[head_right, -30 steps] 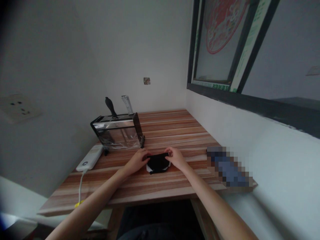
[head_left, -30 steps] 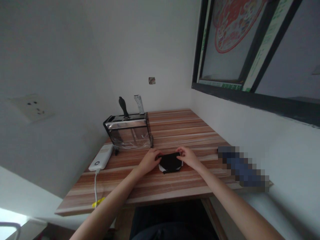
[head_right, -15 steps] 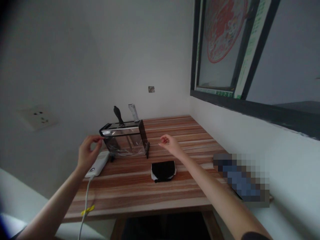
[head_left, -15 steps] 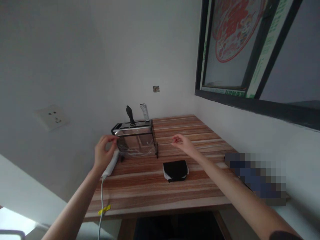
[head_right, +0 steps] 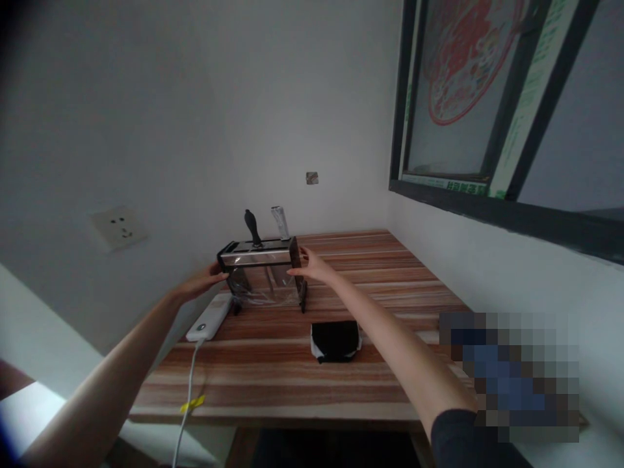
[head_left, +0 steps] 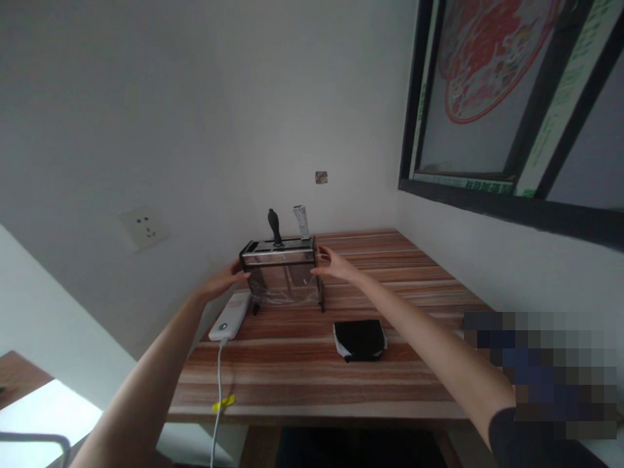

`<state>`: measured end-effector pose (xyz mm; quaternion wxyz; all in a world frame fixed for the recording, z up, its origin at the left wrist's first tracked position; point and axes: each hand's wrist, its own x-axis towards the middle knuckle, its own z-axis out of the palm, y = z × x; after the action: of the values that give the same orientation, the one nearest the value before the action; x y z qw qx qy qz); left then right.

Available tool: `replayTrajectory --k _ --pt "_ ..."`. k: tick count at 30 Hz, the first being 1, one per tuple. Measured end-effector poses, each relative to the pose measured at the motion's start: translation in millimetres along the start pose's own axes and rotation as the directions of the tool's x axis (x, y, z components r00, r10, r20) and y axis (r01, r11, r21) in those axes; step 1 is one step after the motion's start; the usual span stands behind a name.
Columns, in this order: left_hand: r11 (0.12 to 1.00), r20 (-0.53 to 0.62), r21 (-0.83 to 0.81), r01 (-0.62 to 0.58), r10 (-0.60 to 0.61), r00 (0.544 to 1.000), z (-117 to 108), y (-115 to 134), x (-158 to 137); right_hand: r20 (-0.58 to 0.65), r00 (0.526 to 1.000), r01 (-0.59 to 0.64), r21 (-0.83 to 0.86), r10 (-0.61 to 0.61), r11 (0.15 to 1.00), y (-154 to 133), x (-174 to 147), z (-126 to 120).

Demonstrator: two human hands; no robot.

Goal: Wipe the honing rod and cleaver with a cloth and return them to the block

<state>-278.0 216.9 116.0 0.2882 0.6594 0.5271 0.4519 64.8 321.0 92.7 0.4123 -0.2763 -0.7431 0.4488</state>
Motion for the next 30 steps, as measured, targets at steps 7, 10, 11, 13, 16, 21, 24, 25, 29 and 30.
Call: replayTrajectory --k 7,10,11,13,16,21,24,25,29,30 --pt "0.984 0.123 -0.149 0.101 -0.083 0.989 -2 1 9 0.093 0.996 -0.001 0.112 -0.01 0.994 -2 11 5" --pt "0.974 0.169 -0.173 0.145 -0.115 0.979 -4 1 13 0.106 0.994 -0.022 0.15 0.006 0.988 -1 12 4" --pt "0.971 0.184 -0.177 0.158 -0.125 0.975 -5 1 14 0.109 0.994 -0.031 0.16 0.014 0.987 -1 12 4" --pt "0.967 0.204 -0.186 0.177 -0.138 0.969 -6 1 17 0.108 0.994 -0.047 0.175 0.028 0.983 -1 12 3" --pt "0.961 0.205 -0.2 0.191 -0.15 0.967 -6 1 19 0.094 0.995 -0.054 0.184 0.037 0.981 1 13 3" --pt "0.959 0.144 -0.228 0.168 -0.138 0.98 -1 0 19 0.061 0.998 -0.042 0.175 0.032 0.984 4 14 3" --pt "0.961 0.113 -0.234 0.144 -0.121 0.986 2 1 17 0.052 0.999 -0.023 0.172 0.014 0.985 4 14 3" --pt "0.962 0.105 -0.235 0.136 -0.114 0.988 3 2 16 0.052 0.999 -0.018 0.174 0.009 0.985 4 14 2" --pt "0.965 0.077 -0.246 0.094 -0.077 0.994 8 9 18 0.053 0.999 0.0 0.185 -0.01 0.983 -3 13 -7" --pt "0.964 0.071 -0.252 0.082 -0.066 0.995 11 12 20 0.051 0.999 0.007 0.187 -0.017 0.982 -6 13 -11"
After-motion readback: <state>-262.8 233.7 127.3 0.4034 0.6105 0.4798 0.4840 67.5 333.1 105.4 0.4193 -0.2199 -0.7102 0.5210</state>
